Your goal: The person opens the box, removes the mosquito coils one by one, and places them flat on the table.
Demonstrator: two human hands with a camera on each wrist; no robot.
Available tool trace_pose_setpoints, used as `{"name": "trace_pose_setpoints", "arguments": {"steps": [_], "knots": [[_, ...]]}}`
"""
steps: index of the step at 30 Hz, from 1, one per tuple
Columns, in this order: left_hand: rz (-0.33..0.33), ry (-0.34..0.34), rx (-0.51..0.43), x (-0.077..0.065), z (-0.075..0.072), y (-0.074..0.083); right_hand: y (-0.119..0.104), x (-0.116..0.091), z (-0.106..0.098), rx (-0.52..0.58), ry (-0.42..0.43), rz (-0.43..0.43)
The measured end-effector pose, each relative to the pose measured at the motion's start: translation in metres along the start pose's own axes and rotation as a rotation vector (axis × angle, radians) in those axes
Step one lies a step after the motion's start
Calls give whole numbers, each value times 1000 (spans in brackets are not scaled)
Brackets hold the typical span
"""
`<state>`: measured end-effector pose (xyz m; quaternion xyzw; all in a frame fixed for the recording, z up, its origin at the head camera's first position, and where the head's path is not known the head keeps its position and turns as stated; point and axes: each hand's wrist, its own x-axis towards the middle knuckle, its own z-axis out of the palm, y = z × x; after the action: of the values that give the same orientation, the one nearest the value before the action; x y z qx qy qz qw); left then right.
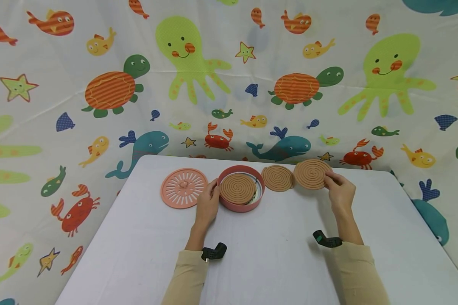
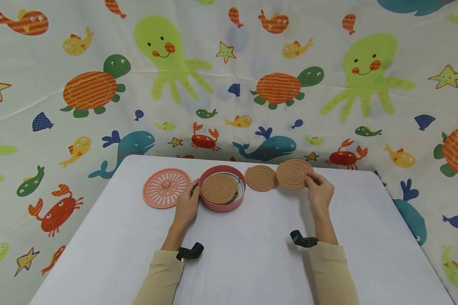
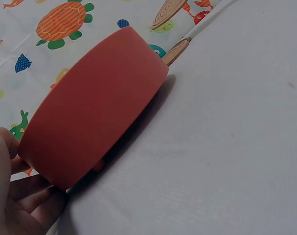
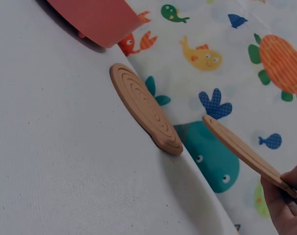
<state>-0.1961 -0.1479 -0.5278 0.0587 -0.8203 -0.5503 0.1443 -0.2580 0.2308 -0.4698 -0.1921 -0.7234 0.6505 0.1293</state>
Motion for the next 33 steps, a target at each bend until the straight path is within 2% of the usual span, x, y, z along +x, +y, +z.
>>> {"name": "trace_pose_setpoints", "arguments": {"steps": [4,13,20,33], "knots": [[4,0,1,-1,0,0,2,3,-1,5,6,3],[11,6,1,-1,0,0,5,6,-3,-94,17,33],[8,1,-8,0,0,-1,8,8,-4,-73,17,49],[5,-3,6,2,-1,0,13,11,-4,-129,35,56]]}}
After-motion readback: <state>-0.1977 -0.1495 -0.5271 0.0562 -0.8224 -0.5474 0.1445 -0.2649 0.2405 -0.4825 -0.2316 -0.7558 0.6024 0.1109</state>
